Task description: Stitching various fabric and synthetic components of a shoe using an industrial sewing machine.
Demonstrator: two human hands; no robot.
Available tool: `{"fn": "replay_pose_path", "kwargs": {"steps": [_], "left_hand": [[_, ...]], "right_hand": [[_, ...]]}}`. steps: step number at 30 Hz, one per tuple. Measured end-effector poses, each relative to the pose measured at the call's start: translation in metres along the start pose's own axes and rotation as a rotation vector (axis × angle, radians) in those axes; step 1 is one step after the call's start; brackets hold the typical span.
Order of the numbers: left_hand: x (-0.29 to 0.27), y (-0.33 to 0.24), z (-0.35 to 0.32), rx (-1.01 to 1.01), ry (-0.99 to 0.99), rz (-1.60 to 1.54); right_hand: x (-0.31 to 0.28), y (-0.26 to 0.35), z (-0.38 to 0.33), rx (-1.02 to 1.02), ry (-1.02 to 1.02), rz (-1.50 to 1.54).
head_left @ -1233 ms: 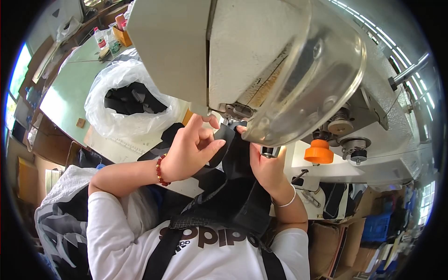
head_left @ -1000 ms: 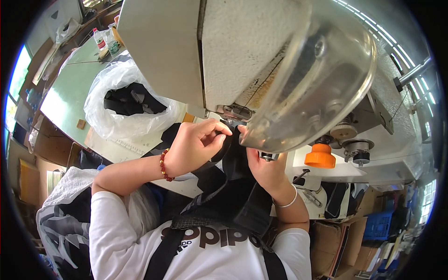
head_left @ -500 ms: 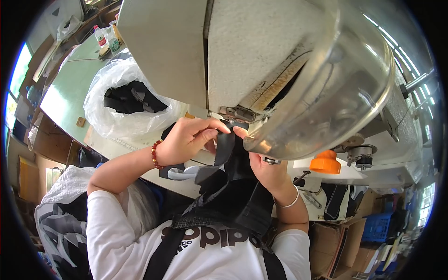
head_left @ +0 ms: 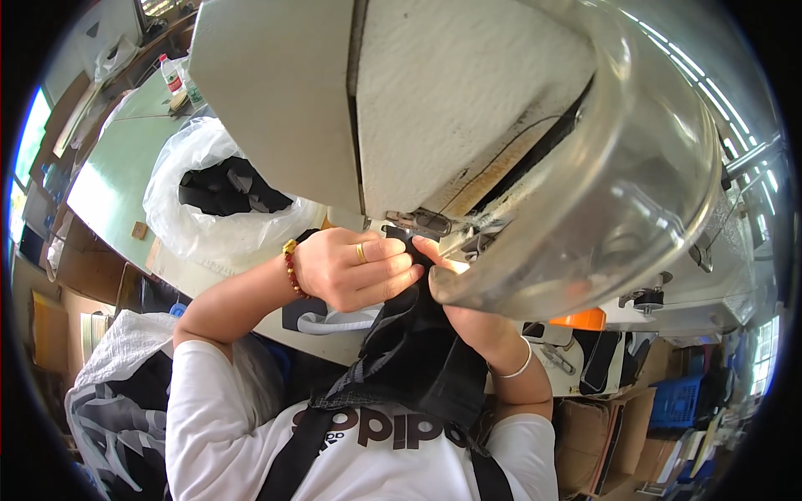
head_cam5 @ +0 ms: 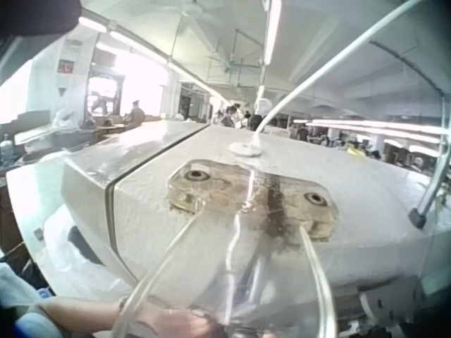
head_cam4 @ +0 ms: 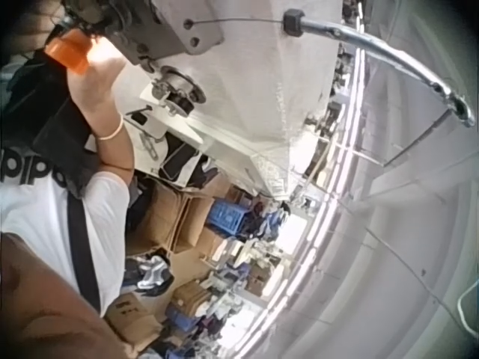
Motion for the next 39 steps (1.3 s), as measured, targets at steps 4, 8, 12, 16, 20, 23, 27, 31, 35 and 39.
{"fn": "replay_pose_path", "kwargs": {"steps": [4,8,12,16,20,23,27,31,35,39], "left_hand": [[-0.014,-0.011,0.017,-0.163,0.146,-0.032],[-0.011,-0.019,0.019,-0.227,0.067,0.042],[-0.006,-0.015,0.010,-0.237,-0.034,0.051],[-0.006,-0.016,0.004,-0.223,-0.065,0.018],[-0.005,-0.017,0.003,-0.254,-0.071,-0.030],[-0.005,-0.018,0.004,-0.233,-0.043,-0.025],[-0.014,-0.021,0.006,-0.201,-0.160,-0.061],[-0.024,-0.025,0.007,-0.093,-0.111,0.055],[-0.024,-0.020,0.007,-0.099,-0.099,-0.017],[-0.015,-0.019,0.006,-0.202,-0.144,-0.027]], "right_hand": [[-0.006,0.013,0.001,-0.111,0.012,-0.242],[-0.012,0.023,0.002,-0.209,-0.015,-0.479],[-0.013,0.027,0.003,-0.243,-0.023,-0.582],[-0.013,0.029,0.003,-0.259,-0.023,-0.617],[-0.013,0.028,0.001,-0.267,-0.030,-0.624],[-0.013,0.027,0.001,-0.280,-0.035,-0.625],[-0.013,0.028,0.001,-0.296,-0.044,-0.622],[-0.010,0.029,0.000,-0.306,-0.051,-0.630],[-0.008,0.027,-0.001,-0.300,-0.051,-0.658],[-0.008,0.025,-0.004,-0.294,-0.049,-0.689]]}}
Point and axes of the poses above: each hand's wrist, its own z-axis towards the middle knuckle, its own x-axis out of the palm, y = z × x, the point moved 3 cm from there along z, towards the middle knuckle, and after that the axes turned 4 degrees about -x, right-handed, at the moved point
